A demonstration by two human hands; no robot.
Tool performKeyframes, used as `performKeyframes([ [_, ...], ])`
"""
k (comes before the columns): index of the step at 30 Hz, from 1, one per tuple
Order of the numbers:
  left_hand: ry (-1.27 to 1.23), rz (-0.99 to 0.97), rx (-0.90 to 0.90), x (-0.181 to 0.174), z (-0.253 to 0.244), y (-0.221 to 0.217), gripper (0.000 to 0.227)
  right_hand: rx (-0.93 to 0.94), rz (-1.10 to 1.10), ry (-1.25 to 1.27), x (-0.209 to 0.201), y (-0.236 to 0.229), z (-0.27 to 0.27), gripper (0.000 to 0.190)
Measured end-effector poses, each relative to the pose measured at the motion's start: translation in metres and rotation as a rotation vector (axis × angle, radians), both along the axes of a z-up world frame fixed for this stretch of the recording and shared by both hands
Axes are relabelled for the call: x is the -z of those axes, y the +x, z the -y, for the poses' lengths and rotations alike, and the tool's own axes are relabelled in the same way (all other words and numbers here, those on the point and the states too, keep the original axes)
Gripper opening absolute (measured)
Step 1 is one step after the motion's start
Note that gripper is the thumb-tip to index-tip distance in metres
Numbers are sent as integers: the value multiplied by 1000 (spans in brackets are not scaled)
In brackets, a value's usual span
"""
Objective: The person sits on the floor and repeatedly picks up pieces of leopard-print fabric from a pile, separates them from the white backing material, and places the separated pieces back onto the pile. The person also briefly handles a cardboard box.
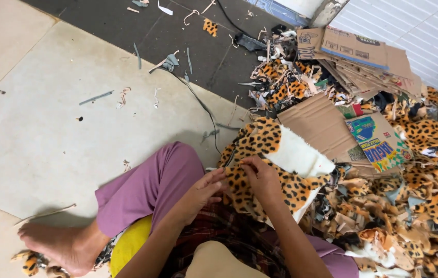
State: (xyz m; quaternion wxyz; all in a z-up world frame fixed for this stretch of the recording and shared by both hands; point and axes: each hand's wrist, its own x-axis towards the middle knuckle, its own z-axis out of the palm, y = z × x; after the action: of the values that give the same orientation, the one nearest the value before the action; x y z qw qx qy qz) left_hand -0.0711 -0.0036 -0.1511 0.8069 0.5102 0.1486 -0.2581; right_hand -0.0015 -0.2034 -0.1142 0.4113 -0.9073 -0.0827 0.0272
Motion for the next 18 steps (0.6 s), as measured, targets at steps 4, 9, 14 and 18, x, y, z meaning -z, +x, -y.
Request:
performKeyframes([
  [4,35,20,24,12,9,5,58,-54,309,-282,11,12,3,11],
  [9,159,21,-19,6,10,6,54,-152,346,-85,4,8,-1,12],
  [14,188,9,-82,13,0,6,54,-173,152,226,-5,-30,-18,15],
  [18,231,11,-111,11,-1,9,51,-389,116,158,-13,-22,-20,16],
])
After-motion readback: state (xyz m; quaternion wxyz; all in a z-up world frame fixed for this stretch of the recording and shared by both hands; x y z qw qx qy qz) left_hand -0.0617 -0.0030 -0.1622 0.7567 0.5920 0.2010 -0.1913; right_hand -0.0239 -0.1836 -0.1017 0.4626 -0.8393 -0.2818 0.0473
